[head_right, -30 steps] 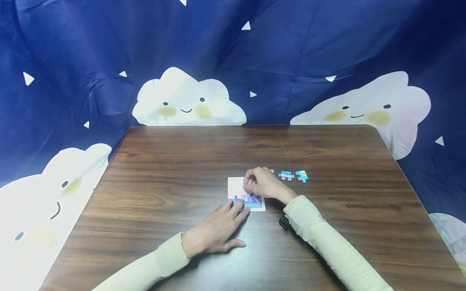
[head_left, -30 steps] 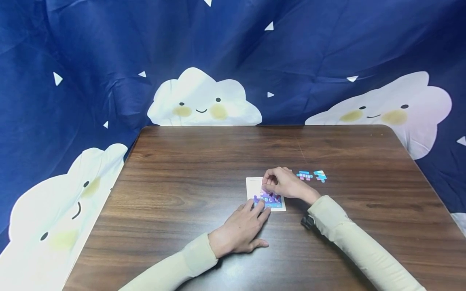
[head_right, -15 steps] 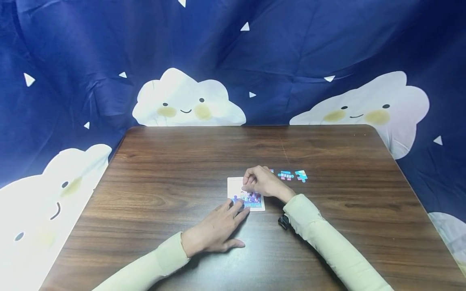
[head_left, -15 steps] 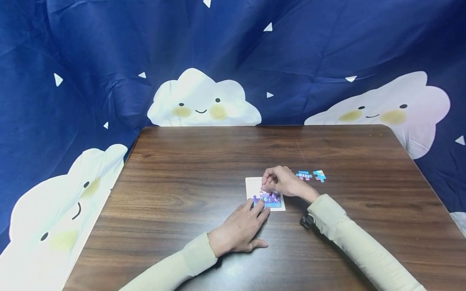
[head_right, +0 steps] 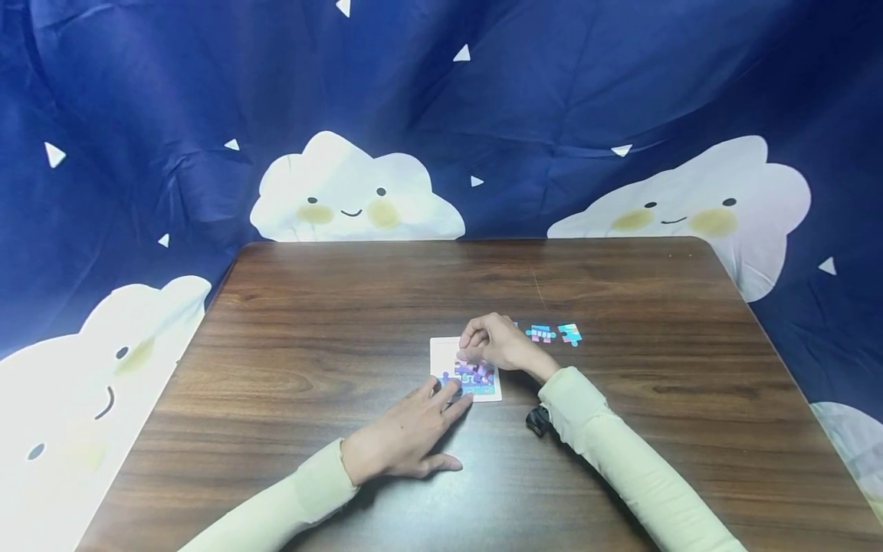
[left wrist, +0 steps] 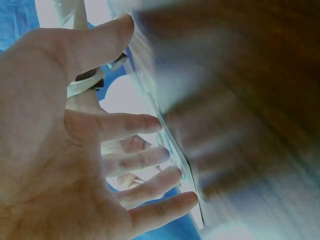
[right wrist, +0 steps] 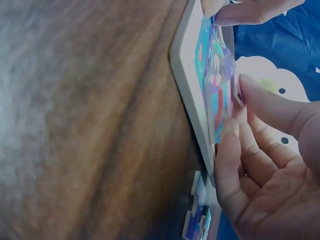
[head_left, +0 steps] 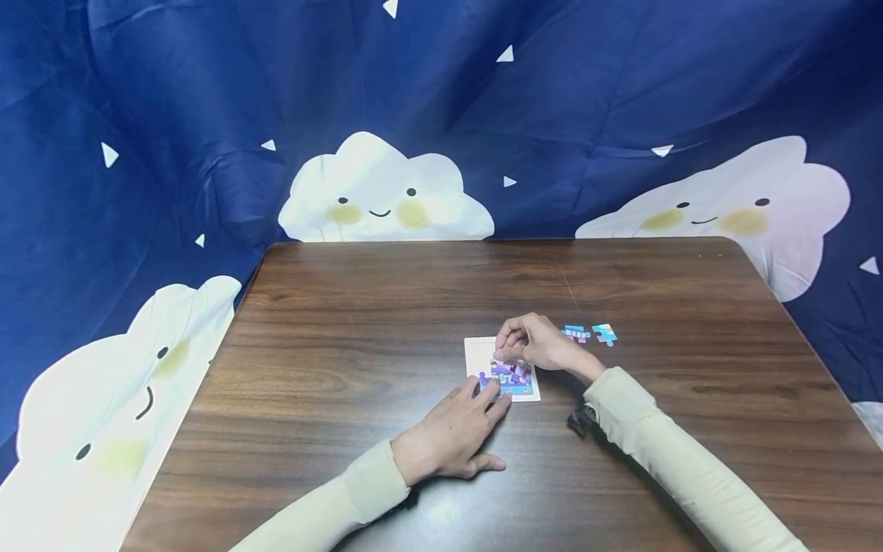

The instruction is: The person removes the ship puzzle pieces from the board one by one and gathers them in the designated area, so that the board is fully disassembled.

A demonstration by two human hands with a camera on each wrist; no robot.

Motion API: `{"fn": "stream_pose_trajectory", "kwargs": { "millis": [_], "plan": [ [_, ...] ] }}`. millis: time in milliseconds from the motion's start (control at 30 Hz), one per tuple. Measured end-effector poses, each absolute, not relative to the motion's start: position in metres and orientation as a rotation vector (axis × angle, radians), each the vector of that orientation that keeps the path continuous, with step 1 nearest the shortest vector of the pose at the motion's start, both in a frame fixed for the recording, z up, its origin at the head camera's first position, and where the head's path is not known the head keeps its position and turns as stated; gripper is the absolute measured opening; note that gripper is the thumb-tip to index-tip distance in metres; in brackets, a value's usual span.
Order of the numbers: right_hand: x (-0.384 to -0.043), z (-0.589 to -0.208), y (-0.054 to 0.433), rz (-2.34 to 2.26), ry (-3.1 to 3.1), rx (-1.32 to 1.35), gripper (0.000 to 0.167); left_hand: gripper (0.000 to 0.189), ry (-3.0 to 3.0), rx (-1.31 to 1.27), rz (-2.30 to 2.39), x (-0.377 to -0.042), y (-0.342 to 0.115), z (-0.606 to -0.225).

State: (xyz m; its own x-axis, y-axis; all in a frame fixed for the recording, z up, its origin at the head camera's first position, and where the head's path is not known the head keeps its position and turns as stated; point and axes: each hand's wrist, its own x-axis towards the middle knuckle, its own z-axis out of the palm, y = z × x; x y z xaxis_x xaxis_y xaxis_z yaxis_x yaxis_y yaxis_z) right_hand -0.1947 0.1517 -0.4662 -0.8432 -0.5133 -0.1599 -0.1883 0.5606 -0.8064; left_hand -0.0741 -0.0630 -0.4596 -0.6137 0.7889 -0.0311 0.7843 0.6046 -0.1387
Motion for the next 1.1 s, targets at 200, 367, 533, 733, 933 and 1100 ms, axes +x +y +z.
{"fn": "stream_pose_trajectory", "kwargs": {
  "millis": [200, 367, 533, 733, 933, 1100],
  "plan": [
    [-0.195, -0.463, 0.152, -1.258, 2.375, -0.493, 0.015, 0.092, -2.795, -1.372, 0.197, -0.074, -0.064, -0.46],
    [-0.195, -0.46, 0.157, -1.295, 2.394, -0.462, 0.015, 0.092, -2.816, -1.378, 0.183, -0.075, -0.064, -0.46],
    [-0.196, -0.459, 0.168, -1.374, 2.389, -0.458, 0.018, 0.092, -2.837, -1.381, 0.165, -0.075, -0.064, -0.459],
    [-0.194, -0.457, 0.176, -1.446, 2.401, -0.417, 0.018, 0.094, -2.862, -1.382, 0.172, -0.076, -0.065, -0.458],
    [-0.194, -0.462, 0.174, -1.556, 2.331, -0.362, 0.022, 0.094, -2.847, -1.388, 0.18, -0.076, -0.065, -0.457],
    [-0.193, -0.46, 0.177, -1.583, 2.305, -0.334, 0.023, 0.094, -2.842, -1.391, 0.167, -0.075, -0.064, -0.458]
  ]
}}
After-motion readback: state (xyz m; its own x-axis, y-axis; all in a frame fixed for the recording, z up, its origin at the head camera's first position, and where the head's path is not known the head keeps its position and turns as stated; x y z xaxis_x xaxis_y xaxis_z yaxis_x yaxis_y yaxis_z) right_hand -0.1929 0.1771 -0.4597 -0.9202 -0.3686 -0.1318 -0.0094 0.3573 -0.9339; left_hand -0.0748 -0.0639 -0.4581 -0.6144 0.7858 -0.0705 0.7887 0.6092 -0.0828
